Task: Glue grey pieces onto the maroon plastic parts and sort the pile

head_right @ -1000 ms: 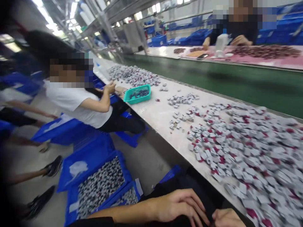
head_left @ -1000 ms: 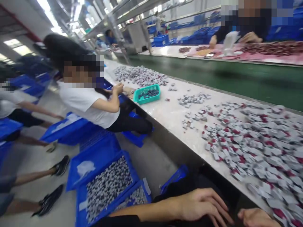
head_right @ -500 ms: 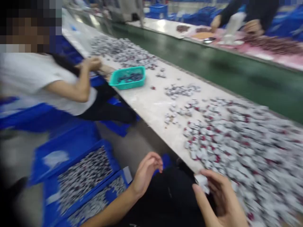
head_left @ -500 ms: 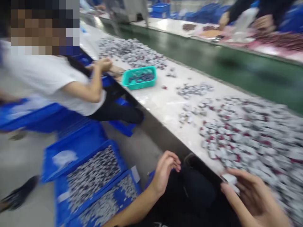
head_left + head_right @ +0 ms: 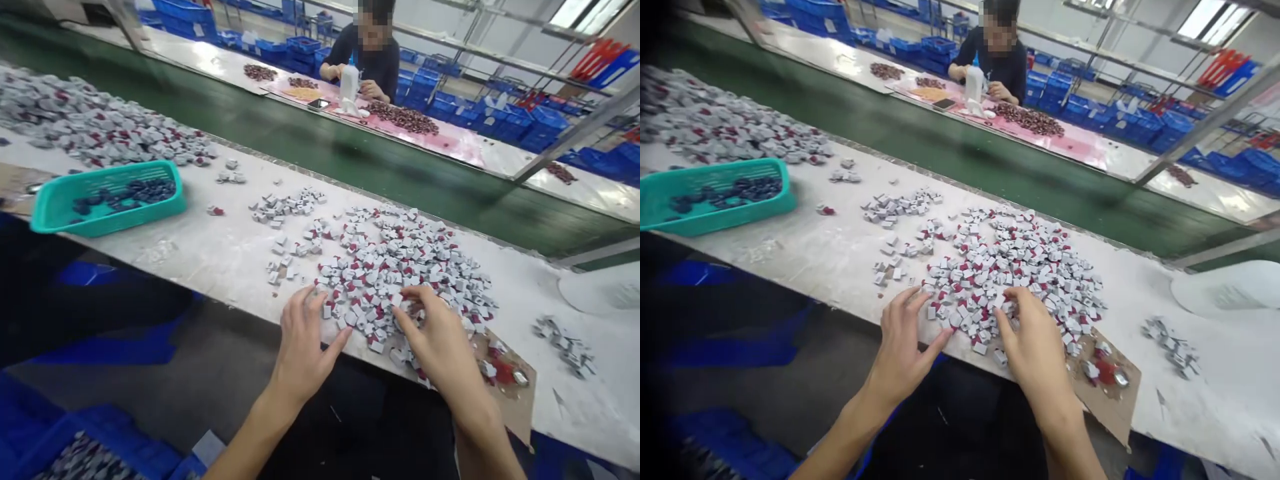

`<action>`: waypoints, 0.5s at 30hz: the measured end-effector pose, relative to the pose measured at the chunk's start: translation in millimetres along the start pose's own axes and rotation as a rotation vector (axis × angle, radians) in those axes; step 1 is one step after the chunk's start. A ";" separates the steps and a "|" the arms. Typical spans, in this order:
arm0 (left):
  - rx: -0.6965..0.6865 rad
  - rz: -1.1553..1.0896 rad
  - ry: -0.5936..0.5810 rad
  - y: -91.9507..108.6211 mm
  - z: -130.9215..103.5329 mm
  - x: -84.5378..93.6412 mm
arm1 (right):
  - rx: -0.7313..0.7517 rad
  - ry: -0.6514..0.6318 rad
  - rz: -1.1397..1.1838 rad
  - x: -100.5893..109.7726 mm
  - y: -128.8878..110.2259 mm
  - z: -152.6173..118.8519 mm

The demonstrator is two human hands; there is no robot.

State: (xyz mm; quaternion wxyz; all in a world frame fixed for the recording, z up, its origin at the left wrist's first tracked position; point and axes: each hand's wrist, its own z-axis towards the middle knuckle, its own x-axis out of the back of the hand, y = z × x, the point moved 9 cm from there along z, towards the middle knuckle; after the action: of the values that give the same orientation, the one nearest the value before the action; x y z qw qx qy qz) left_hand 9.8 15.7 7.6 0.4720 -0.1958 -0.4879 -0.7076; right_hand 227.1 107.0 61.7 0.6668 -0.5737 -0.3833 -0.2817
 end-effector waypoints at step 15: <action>-0.113 0.194 -0.059 33.5 21.7 -35.0 | 0.247 0.185 -0.123 -12.6 -23.2 -12.5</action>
State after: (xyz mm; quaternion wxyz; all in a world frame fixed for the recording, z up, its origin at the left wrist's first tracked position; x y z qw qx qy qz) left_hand 51.3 48.7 8.4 0.5118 -0.2890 -0.4398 -0.6791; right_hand 203.7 89.7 63.4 0.7463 -0.4343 -0.3865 -0.3242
